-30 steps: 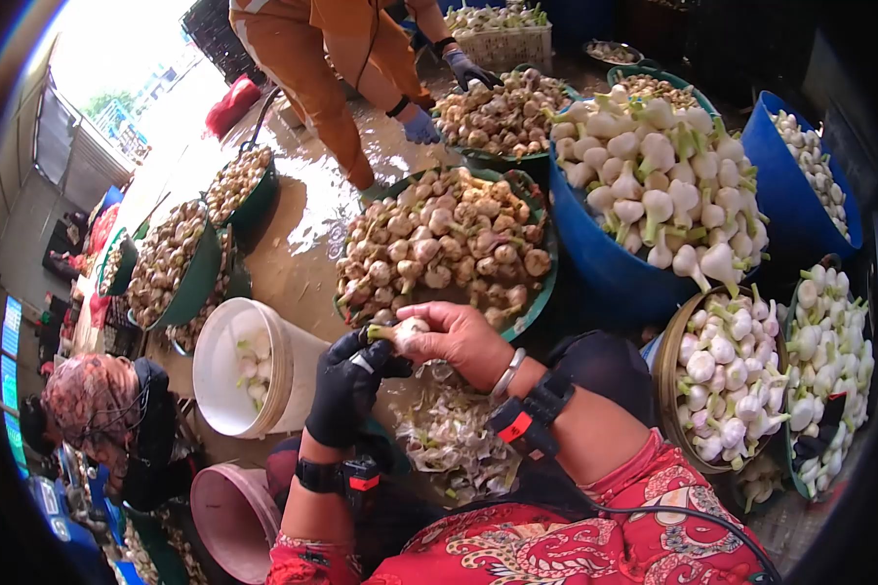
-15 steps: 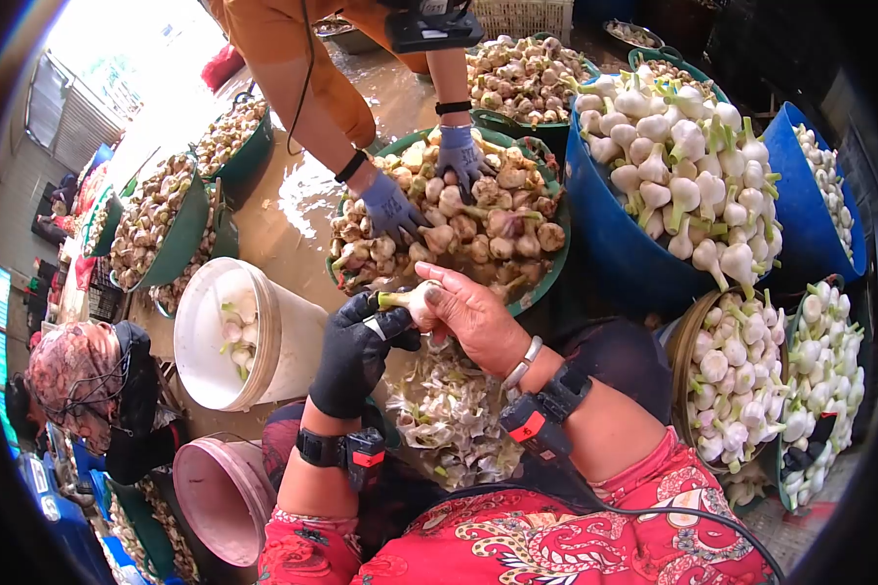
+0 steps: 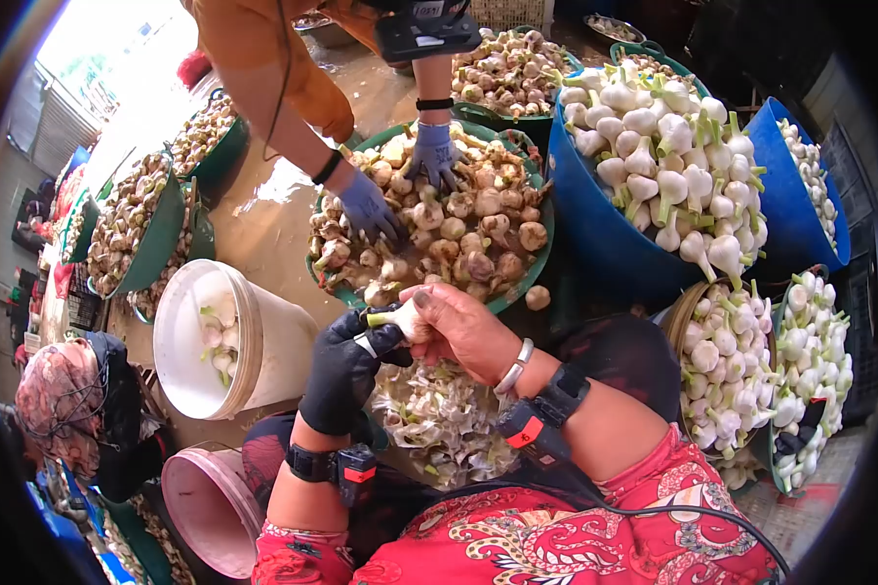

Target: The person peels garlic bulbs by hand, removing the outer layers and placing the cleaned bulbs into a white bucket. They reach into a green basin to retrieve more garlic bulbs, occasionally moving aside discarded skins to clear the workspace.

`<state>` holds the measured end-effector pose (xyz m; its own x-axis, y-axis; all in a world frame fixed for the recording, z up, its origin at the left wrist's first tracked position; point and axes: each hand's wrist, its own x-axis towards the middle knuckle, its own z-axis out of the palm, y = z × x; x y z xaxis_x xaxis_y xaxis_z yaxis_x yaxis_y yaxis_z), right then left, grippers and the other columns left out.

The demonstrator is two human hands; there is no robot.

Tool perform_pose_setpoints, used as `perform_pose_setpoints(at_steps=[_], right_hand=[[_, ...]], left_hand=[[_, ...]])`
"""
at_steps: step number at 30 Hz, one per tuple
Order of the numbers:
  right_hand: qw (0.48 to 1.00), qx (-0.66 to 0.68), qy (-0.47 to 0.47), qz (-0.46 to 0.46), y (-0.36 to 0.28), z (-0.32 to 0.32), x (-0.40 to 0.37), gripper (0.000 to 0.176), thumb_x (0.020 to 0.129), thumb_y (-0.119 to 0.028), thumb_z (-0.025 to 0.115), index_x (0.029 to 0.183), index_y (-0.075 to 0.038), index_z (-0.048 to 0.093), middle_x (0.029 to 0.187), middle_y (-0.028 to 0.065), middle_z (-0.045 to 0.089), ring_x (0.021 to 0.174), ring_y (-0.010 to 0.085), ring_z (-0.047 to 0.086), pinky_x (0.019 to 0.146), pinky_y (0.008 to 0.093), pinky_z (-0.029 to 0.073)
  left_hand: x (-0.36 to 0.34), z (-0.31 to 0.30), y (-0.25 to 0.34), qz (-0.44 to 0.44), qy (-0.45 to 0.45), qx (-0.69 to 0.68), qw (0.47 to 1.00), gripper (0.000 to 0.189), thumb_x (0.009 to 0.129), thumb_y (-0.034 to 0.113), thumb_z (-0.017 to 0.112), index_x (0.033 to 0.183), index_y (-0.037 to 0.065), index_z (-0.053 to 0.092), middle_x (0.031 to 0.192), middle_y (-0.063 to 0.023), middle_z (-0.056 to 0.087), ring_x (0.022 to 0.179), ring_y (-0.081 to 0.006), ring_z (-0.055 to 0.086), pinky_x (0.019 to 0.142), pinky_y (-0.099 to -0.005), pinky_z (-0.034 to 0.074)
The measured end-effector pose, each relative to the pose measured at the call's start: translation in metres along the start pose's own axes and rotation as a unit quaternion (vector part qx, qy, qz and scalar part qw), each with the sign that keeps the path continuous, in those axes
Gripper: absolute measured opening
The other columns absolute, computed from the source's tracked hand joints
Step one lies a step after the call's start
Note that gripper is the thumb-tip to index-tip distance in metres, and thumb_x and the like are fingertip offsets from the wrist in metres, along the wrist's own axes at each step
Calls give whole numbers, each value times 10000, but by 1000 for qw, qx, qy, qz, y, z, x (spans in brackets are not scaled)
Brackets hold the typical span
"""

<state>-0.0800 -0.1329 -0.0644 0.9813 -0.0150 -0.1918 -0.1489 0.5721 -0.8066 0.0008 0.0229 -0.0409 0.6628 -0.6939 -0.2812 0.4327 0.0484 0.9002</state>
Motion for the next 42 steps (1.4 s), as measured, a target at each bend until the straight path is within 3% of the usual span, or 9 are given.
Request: perform_pose_setpoints(at_steps=[2, 12, 15, 17, 26, 31, 37, 39, 42], right_hand=[[999, -1, 48, 6, 4, 2, -2, 317, 976, -386, 431, 889, -90, 504, 680, -14, 532, 574, 80, 550, 479, 202, 430], [915, 174, -122, 343, 0, -5, -15, 395, 940, -455, 467, 931, -77, 581, 692, 73, 625, 532, 135, 588, 436, 225, 451], [943, 164, -136, 255, 11, -1, -20, 410, 919, -467, 516, 962, -65, 589, 724, 74, 642, 587, 150, 628, 458, 227, 483], [969, 123, -85, 199, 9, -14, -16, 417, 904, -470, 540, 987, -65, 592, 765, 81, 653, 618, 157, 638, 480, 239, 496], [971, 194, 22, 135, 4, -18, -12, 323, 919, -356, 563, 1078, -77, 527, 929, 97, 645, 769, 234, 669, 626, 301, 569], [973, 193, 22, 127, 2, -14, -8, 293, 933, -289, 555, 1130, -78, 505, 962, 91, 642, 794, 250, 675, 617, 340, 581], [967, -156, 127, -156, 8, -4, -1, 79, 897, -127, 588, 880, -55, 614, 817, 48, 609, 655, 161, 549, 633, 263, 449], [838, -426, 122, -320, -3, 7, -10, 88, 861, -118, 615, 870, -31, 601, 748, 80, 561, 683, 218, 544, 647, 308, 444], [868, -456, -69, -184, 13, 6, -17, 88, 822, -112, 630, 860, -36, 607, 743, 111, 573, 698, 265, 578, 644, 342, 456]], left_hand=[[-1, -5, -4, -7, 15, 91, 996, 212, 828, 73, 633, 1020, -15, 627, 942, -80, 667, 777, -175, 636, 709, -294, 512], [4, -1, -9, 311, -12, 535, 785, 279, 686, 5, 629, 954, 79, 656, 815, -134, 600, 754, -340, 592, 683, -370, 486], [0, 0, -7, 332, -49, 526, 782, 352, 729, 0, 628, 1074, 66, 642, 827, -81, 626, 792, -234, 634, 705, -322, 502], [-7, 1, -7, 37, 48, 66, 996, 426, 802, 22, 579, 1228, 26, 554, 844, -59, 617, 790, -189, 627, 705, -301, 510], [-8, -6, -8, 30, -29, -49, 998, 488, 847, 111, 602, 1311, 19, 481, 1125, -77, 599, 929, -166, 594, 793, -314, 507], [-10, -2, -12, 51, 11, 51, 997, 391, 826, 34, 610, 1215, 15, 576, 1015, -54, 646, 874, -130, 601, 790, -283, 499], [-7, -4, -6, 56, 16, 76, 995, 288, 847, 96, 606, 1111, -21, 615, 926, -64, 662, 767, -136, 610, 728, -277, 502], [-3, -9, -4, 78, 17, -27, 996, 275, 863, 111, 577, 1089, -41, 611, 910, -88, 665, 745, -159, 622, 719, -290, 507], [2, -14, -5, 134, 35, -1, 990, 236, 895, 86, 536, 1089, -31, 602, 912, -100, 647, 795, -195, 633, 720, -324, 526]])
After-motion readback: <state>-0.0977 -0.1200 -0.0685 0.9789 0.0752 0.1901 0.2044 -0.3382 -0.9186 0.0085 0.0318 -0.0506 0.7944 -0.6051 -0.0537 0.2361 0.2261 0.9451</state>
